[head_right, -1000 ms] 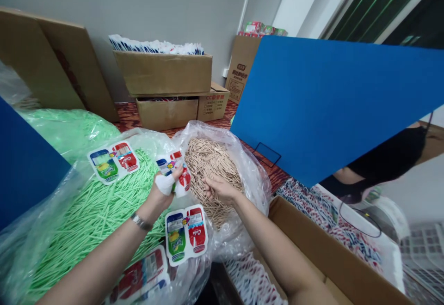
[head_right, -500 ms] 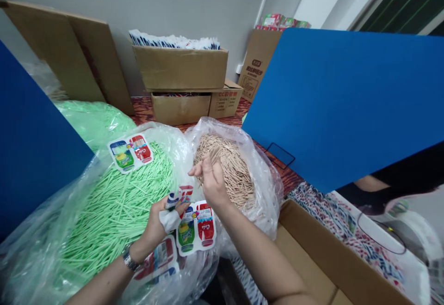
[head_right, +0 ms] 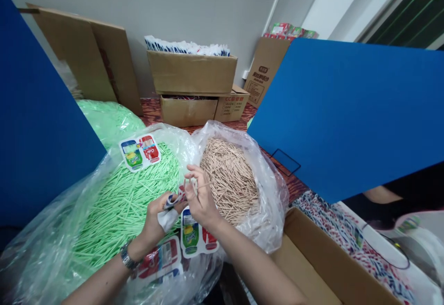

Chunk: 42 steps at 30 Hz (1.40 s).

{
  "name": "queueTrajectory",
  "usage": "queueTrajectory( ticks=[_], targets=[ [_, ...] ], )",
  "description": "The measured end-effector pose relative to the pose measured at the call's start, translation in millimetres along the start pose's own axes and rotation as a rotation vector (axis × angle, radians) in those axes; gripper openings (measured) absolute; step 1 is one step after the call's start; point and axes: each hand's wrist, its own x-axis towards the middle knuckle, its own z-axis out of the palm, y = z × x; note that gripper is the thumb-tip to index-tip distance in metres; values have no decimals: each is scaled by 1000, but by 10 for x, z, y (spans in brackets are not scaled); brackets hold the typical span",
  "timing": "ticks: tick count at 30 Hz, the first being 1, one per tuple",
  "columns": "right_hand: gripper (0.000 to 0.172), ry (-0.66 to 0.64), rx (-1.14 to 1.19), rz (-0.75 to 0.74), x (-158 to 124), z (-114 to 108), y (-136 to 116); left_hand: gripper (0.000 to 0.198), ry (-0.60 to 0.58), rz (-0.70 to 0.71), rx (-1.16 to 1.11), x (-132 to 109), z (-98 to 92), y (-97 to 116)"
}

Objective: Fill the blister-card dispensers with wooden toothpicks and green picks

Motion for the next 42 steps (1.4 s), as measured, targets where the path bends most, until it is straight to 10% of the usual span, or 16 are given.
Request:
queueTrajectory(
  ticks=[22,34,42],
  targets=[
    [50,-595,-120,238,422,-363,-30,28,-39,-24,54,3,-8,-71],
    [46,-684,23,258,434,-531,122,20,-96,-118,-115,38,163,-92],
    [48,-818,-102,264,503,-777,145,29,-142,130,141,106,243,-68]
  ],
)
